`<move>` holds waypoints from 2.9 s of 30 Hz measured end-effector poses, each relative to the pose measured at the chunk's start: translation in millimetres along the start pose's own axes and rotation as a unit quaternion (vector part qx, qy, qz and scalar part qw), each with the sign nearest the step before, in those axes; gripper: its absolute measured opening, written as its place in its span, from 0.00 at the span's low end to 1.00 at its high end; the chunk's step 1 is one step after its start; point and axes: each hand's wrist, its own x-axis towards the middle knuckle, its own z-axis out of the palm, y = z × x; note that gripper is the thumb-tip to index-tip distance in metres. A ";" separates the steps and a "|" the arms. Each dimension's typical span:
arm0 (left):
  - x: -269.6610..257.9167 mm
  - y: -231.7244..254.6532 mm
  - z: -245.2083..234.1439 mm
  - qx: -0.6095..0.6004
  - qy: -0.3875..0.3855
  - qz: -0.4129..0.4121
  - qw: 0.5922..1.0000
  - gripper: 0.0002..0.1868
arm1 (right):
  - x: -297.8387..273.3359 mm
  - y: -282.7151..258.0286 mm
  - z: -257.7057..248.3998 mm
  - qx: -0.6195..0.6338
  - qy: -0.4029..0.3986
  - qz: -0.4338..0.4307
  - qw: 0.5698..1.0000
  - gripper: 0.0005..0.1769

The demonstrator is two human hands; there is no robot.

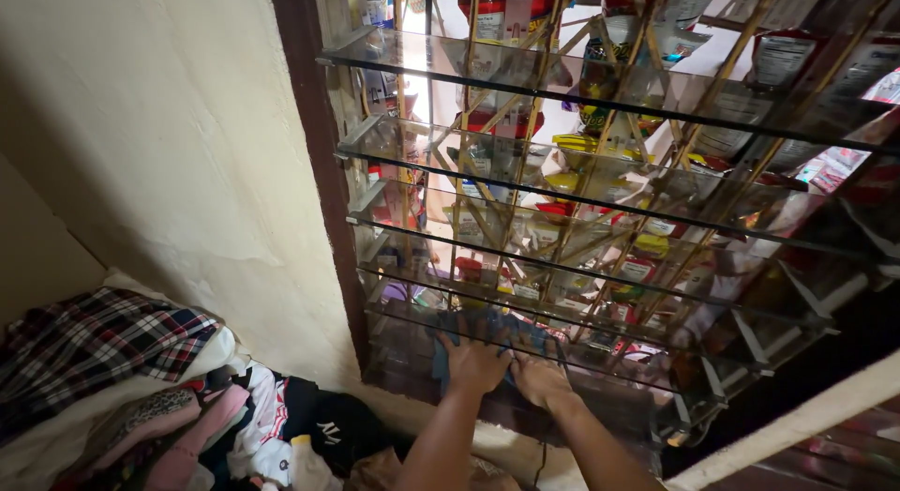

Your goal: The person wrings a blue cloth in a bucket of water and wipes several glass louvre window slats by hand.

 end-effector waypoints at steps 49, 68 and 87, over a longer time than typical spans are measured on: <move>21.8 -125.6 -1.3 -0.009 0.191 -0.027 0.981 0.31 | 38.8 -80.5 32.9 0.078 0.041 -0.144 0.986 0.35; -29.6 -75.5 1.8 -0.007 0.161 -0.034 0.986 0.27 | -44.7 -78.7 28.6 0.018 0.095 -0.073 0.993 0.33; -87.7 43.6 122.1 -0.331 0.337 0.213 0.855 0.15 | -129.1 21.8 111.9 0.278 0.470 -0.043 0.837 0.15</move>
